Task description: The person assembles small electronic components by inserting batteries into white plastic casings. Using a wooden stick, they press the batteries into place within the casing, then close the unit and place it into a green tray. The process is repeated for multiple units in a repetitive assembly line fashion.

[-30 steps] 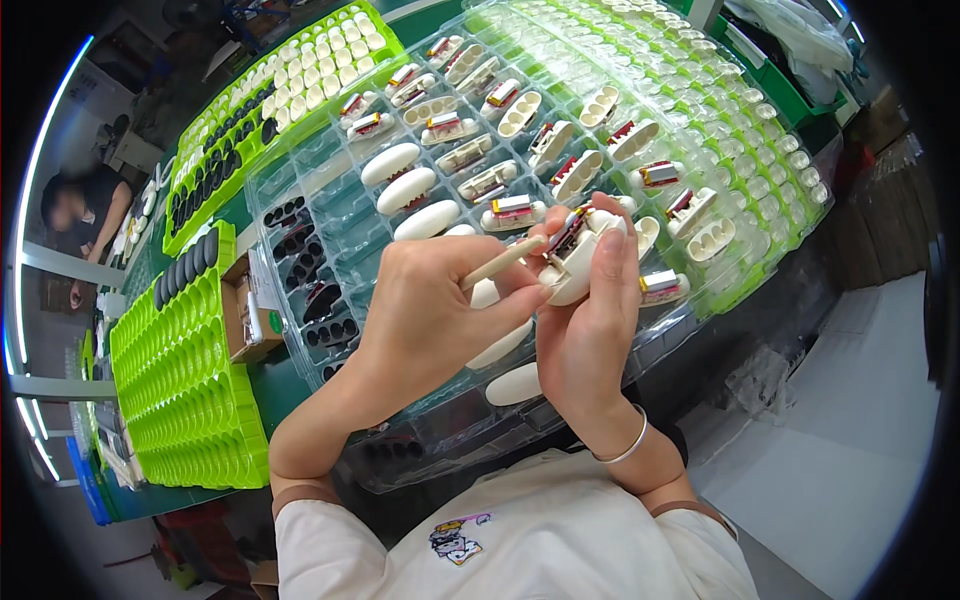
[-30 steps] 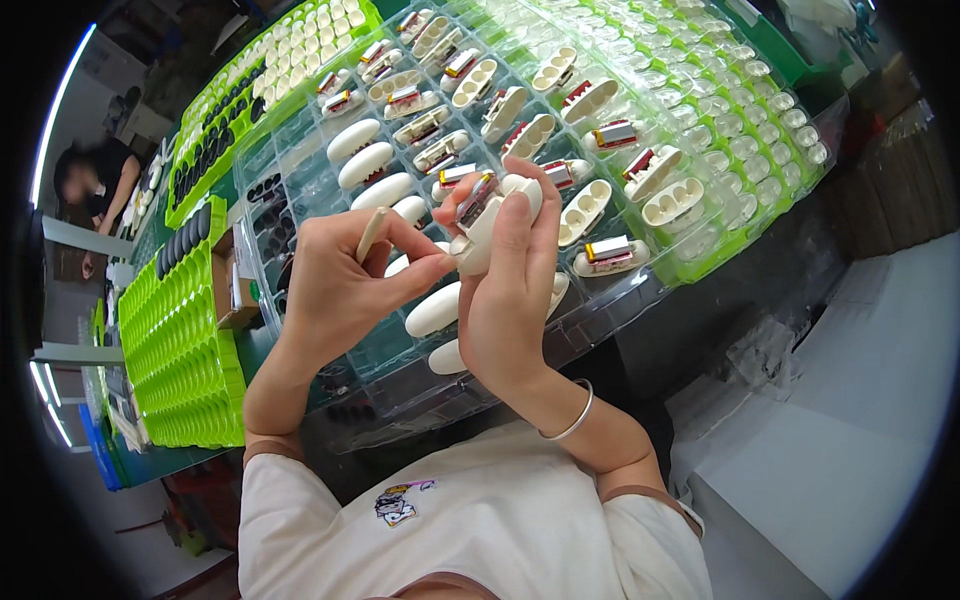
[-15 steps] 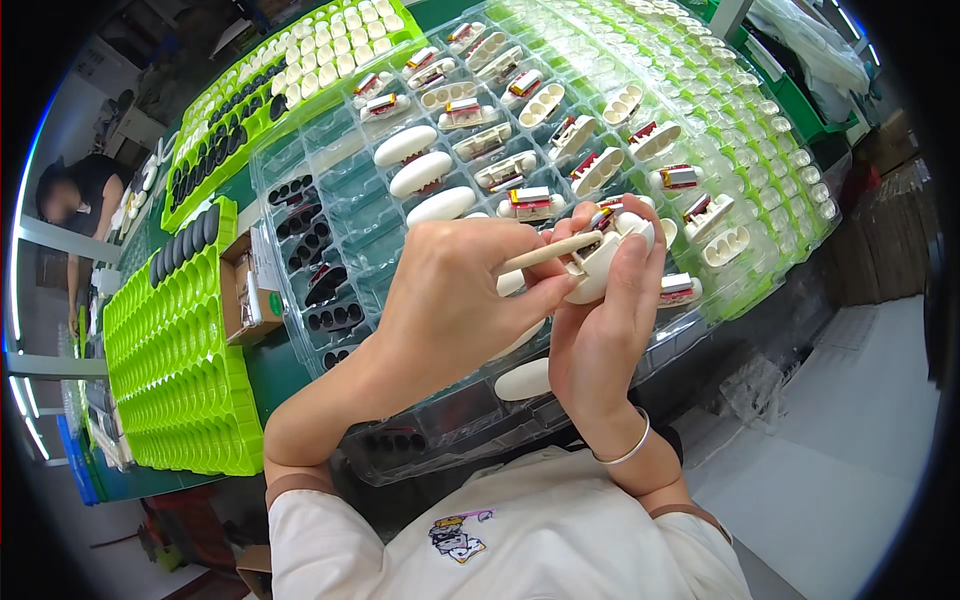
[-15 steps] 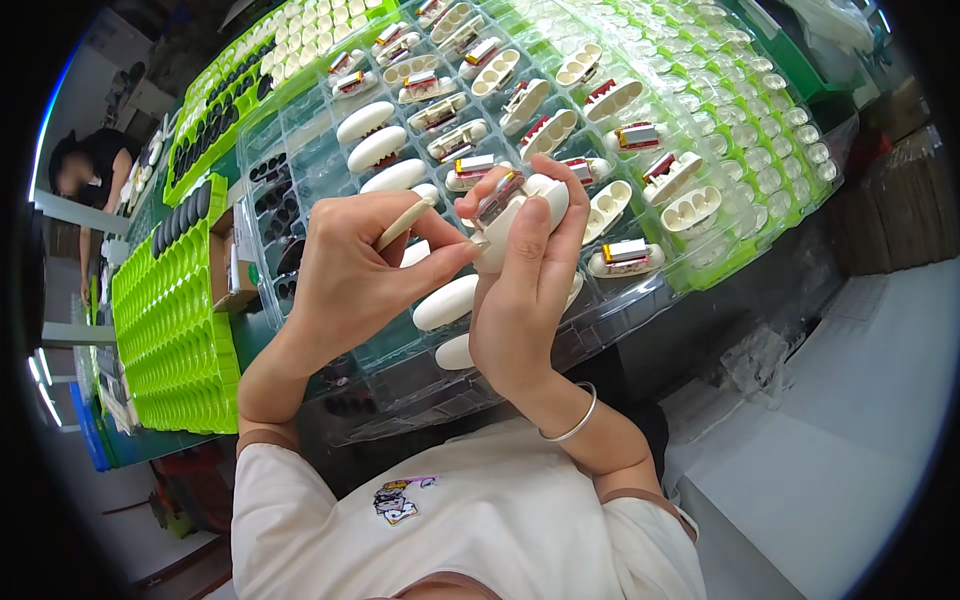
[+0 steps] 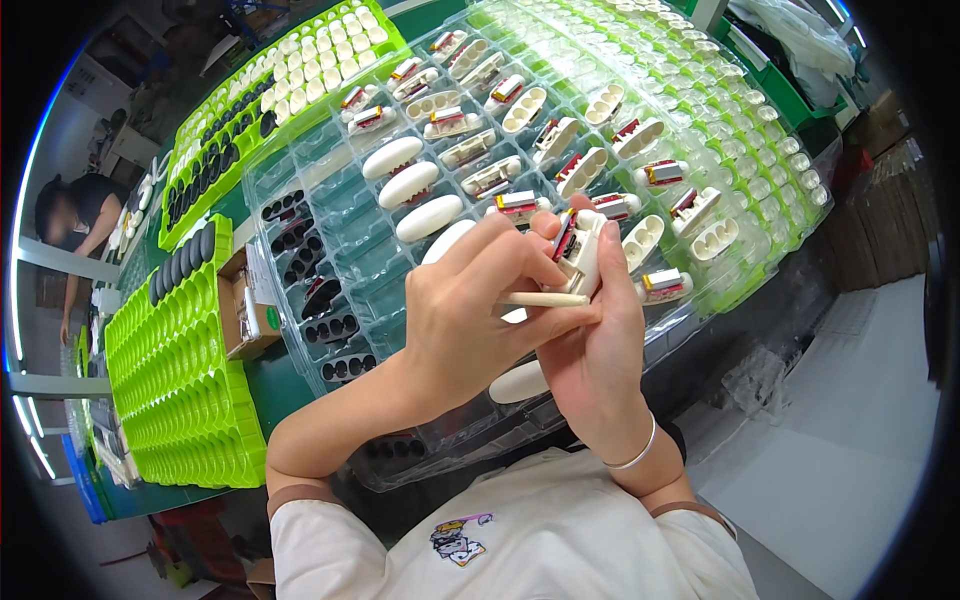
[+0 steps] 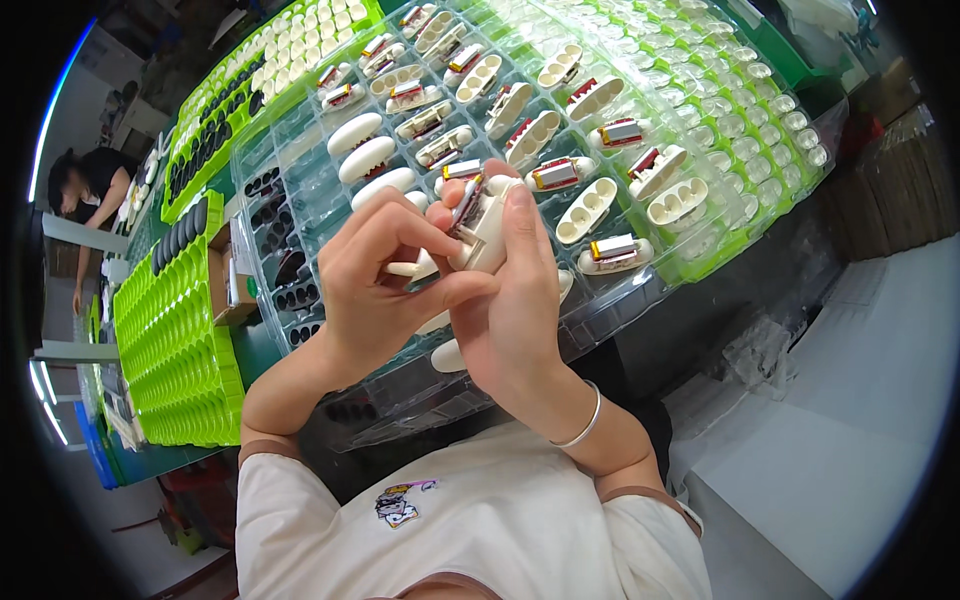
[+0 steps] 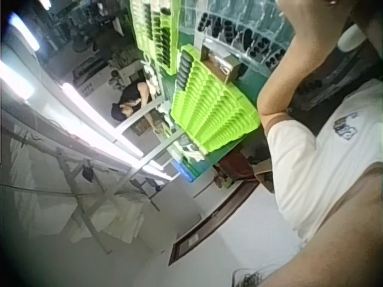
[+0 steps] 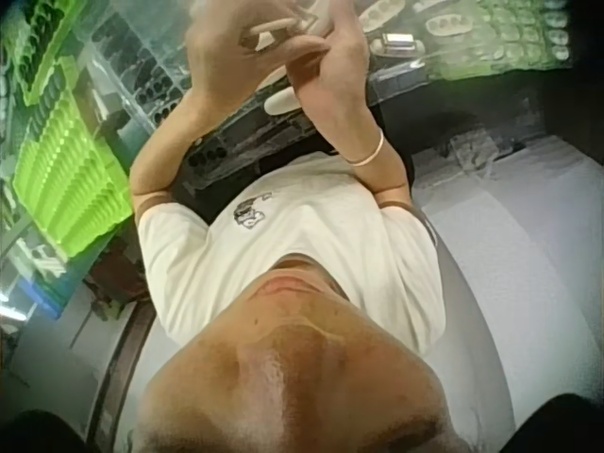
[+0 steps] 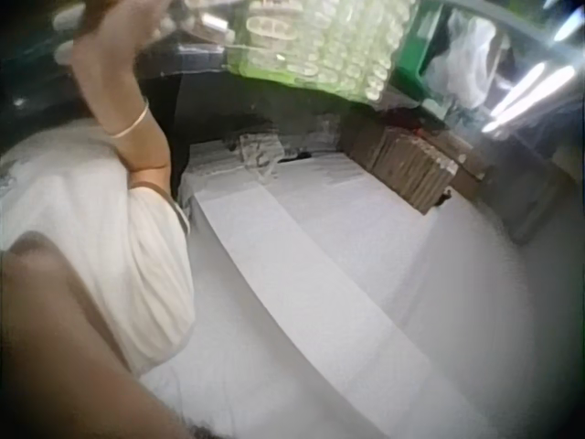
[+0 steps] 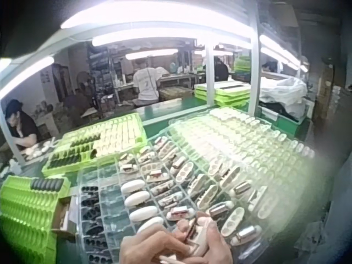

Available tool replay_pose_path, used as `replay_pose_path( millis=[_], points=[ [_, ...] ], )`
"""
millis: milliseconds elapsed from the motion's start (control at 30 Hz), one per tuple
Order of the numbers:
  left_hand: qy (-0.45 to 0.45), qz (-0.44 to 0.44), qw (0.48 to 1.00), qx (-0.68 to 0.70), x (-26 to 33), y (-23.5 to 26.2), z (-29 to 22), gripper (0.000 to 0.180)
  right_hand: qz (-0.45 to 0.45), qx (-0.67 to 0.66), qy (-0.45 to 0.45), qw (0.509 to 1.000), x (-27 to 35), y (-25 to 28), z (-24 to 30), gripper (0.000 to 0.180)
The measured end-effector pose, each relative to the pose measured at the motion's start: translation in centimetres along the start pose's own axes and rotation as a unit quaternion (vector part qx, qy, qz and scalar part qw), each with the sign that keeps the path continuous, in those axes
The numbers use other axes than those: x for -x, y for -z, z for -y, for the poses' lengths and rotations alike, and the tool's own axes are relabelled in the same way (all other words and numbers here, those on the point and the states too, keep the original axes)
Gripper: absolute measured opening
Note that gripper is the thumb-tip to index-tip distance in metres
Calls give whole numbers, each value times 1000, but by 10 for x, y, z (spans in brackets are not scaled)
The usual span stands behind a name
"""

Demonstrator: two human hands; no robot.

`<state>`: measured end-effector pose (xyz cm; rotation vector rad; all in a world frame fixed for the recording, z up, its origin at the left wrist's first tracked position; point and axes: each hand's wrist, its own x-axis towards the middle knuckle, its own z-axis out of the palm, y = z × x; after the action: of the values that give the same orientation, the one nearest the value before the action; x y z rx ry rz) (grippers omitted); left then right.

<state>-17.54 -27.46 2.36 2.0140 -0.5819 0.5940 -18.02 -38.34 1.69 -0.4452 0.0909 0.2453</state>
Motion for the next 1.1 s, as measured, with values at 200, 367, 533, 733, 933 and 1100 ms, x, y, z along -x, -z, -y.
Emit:
replay_pose_path(
  millis=[200,367,533,733,933,1100],
  points=[
    [-13,-5,999,-48,0,0,0,37,-11,-44,-34,998,0,-3,0,32],
    [52,-38,997,-30,2,-3,3,44,-22,-48,-38,998,1,-7,-3,32],
    [107,25,994,28,-10,7,-12,29,-20,-105,6,994,-7,-4,4,30],
    [100,181,978,-2,10,0,-32,10,21,-53,163,985,-8,-18,19,33],
    [76,176,981,-22,15,-3,-35,15,13,-19,214,977,-6,-18,18,31],
    [72,180,981,-18,15,-2,-34,16,15,25,234,972,-2,-22,15,38]
  ],
)
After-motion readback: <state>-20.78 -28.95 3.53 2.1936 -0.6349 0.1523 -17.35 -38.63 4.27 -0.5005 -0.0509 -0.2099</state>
